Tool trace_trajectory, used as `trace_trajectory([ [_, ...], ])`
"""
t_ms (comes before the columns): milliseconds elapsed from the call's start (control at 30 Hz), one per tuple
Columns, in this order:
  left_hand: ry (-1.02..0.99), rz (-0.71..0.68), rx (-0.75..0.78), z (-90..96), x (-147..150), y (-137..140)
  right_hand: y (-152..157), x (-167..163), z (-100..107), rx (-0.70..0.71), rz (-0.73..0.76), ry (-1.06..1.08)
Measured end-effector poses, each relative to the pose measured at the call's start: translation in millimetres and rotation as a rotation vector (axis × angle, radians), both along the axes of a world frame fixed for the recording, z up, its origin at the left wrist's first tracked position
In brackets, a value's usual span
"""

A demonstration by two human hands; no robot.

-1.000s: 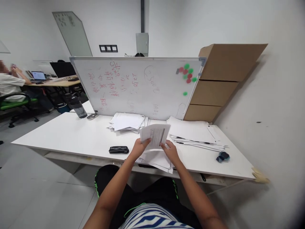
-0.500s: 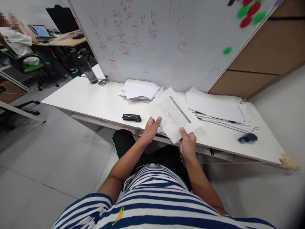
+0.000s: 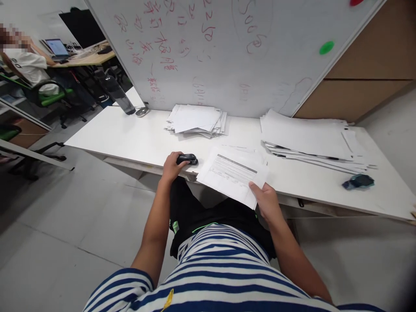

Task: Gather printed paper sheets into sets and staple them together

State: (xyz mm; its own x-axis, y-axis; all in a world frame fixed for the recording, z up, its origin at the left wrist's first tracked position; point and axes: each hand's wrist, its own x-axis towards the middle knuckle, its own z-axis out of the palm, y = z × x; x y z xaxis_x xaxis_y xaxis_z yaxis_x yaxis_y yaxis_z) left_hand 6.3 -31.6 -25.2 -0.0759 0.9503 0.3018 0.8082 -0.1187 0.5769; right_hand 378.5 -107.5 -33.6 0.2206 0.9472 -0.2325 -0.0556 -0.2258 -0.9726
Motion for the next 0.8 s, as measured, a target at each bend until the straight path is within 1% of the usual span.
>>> trace_trajectory([
  [100,-0.095,-0.001,0.021,-3.9,1,-6,3,-12,5,-0.011,0.078,-0.021],
  [200,-0.15,-0.007,0.029,-5.4,1,-10,6,-22,9,-0.003,0.136,-0.09],
  [300,-0.144,-0.029,0.03,-4.9,2,-11,7,-27,9,0.007,0.196,-0.141],
  [367,-0.114,-0.046,0.026,-3.7,4,-12,8,-27,8,0.002,0.199,-0.146],
  [567,-0.055,-0.061,0.018,-0.8,6,-13,10,-23,4,-0.02,0.127,-0.065],
  [800,-0.049,-0.043,-0.011,-0.2,7,-14,11,-35,3,-0.031,0.23,0.034],
])
